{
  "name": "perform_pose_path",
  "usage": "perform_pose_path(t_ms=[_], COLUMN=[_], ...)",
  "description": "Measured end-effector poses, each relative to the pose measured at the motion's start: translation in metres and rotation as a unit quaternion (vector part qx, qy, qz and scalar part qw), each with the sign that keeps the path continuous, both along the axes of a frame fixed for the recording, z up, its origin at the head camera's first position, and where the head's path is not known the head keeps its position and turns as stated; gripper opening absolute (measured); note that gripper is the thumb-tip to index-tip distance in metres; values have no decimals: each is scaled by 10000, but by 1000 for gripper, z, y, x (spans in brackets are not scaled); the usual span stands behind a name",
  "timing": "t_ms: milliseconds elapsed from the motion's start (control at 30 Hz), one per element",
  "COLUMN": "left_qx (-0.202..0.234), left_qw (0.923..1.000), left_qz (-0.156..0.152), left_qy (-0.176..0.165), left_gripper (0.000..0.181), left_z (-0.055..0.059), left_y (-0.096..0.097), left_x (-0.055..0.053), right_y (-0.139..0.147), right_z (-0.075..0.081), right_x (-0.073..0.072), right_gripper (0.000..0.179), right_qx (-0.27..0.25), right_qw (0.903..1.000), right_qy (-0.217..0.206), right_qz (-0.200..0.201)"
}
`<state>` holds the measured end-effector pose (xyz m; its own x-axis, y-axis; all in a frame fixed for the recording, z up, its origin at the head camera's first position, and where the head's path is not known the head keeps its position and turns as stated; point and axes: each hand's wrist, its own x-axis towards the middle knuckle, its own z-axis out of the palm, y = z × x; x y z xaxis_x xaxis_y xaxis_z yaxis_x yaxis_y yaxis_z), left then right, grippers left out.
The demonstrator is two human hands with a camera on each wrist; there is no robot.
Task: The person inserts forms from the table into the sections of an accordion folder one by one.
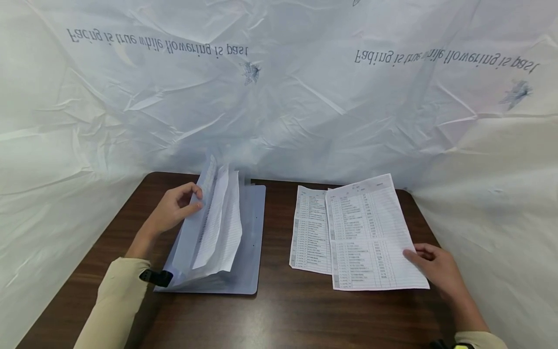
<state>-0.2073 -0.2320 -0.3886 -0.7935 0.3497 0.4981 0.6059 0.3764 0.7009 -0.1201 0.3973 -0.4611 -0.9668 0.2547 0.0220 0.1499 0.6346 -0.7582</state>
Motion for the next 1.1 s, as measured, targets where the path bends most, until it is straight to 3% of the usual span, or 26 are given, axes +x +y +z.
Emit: perform_pose_path(t_ms=[333, 567, 833, 1100], left_qx=[54, 44, 87, 93], left_qw=[9999, 9999, 9998, 9998], left_qz=[19, 39, -43, -110], left_qy=[-96, -98, -144, -111], left_gripper=[13, 17, 17, 19], left_z=[0, -30, -27, -30], left_y=[-1, -15, -15, -14], left_x=[0, -23, -21, -23], right_y=[-19, -38, -52, -73], right_z=[2, 5, 11, 13], right_x=[-3, -7, -12, -21], right_gripper=[50, 52, 55, 49], right_qx=[-229, -514, -856, -1314], right_qw=[9995, 9982, 9962, 9912], right_qy=[0, -17, -99, 144], right_qz=[-229, -306, -140, 105])
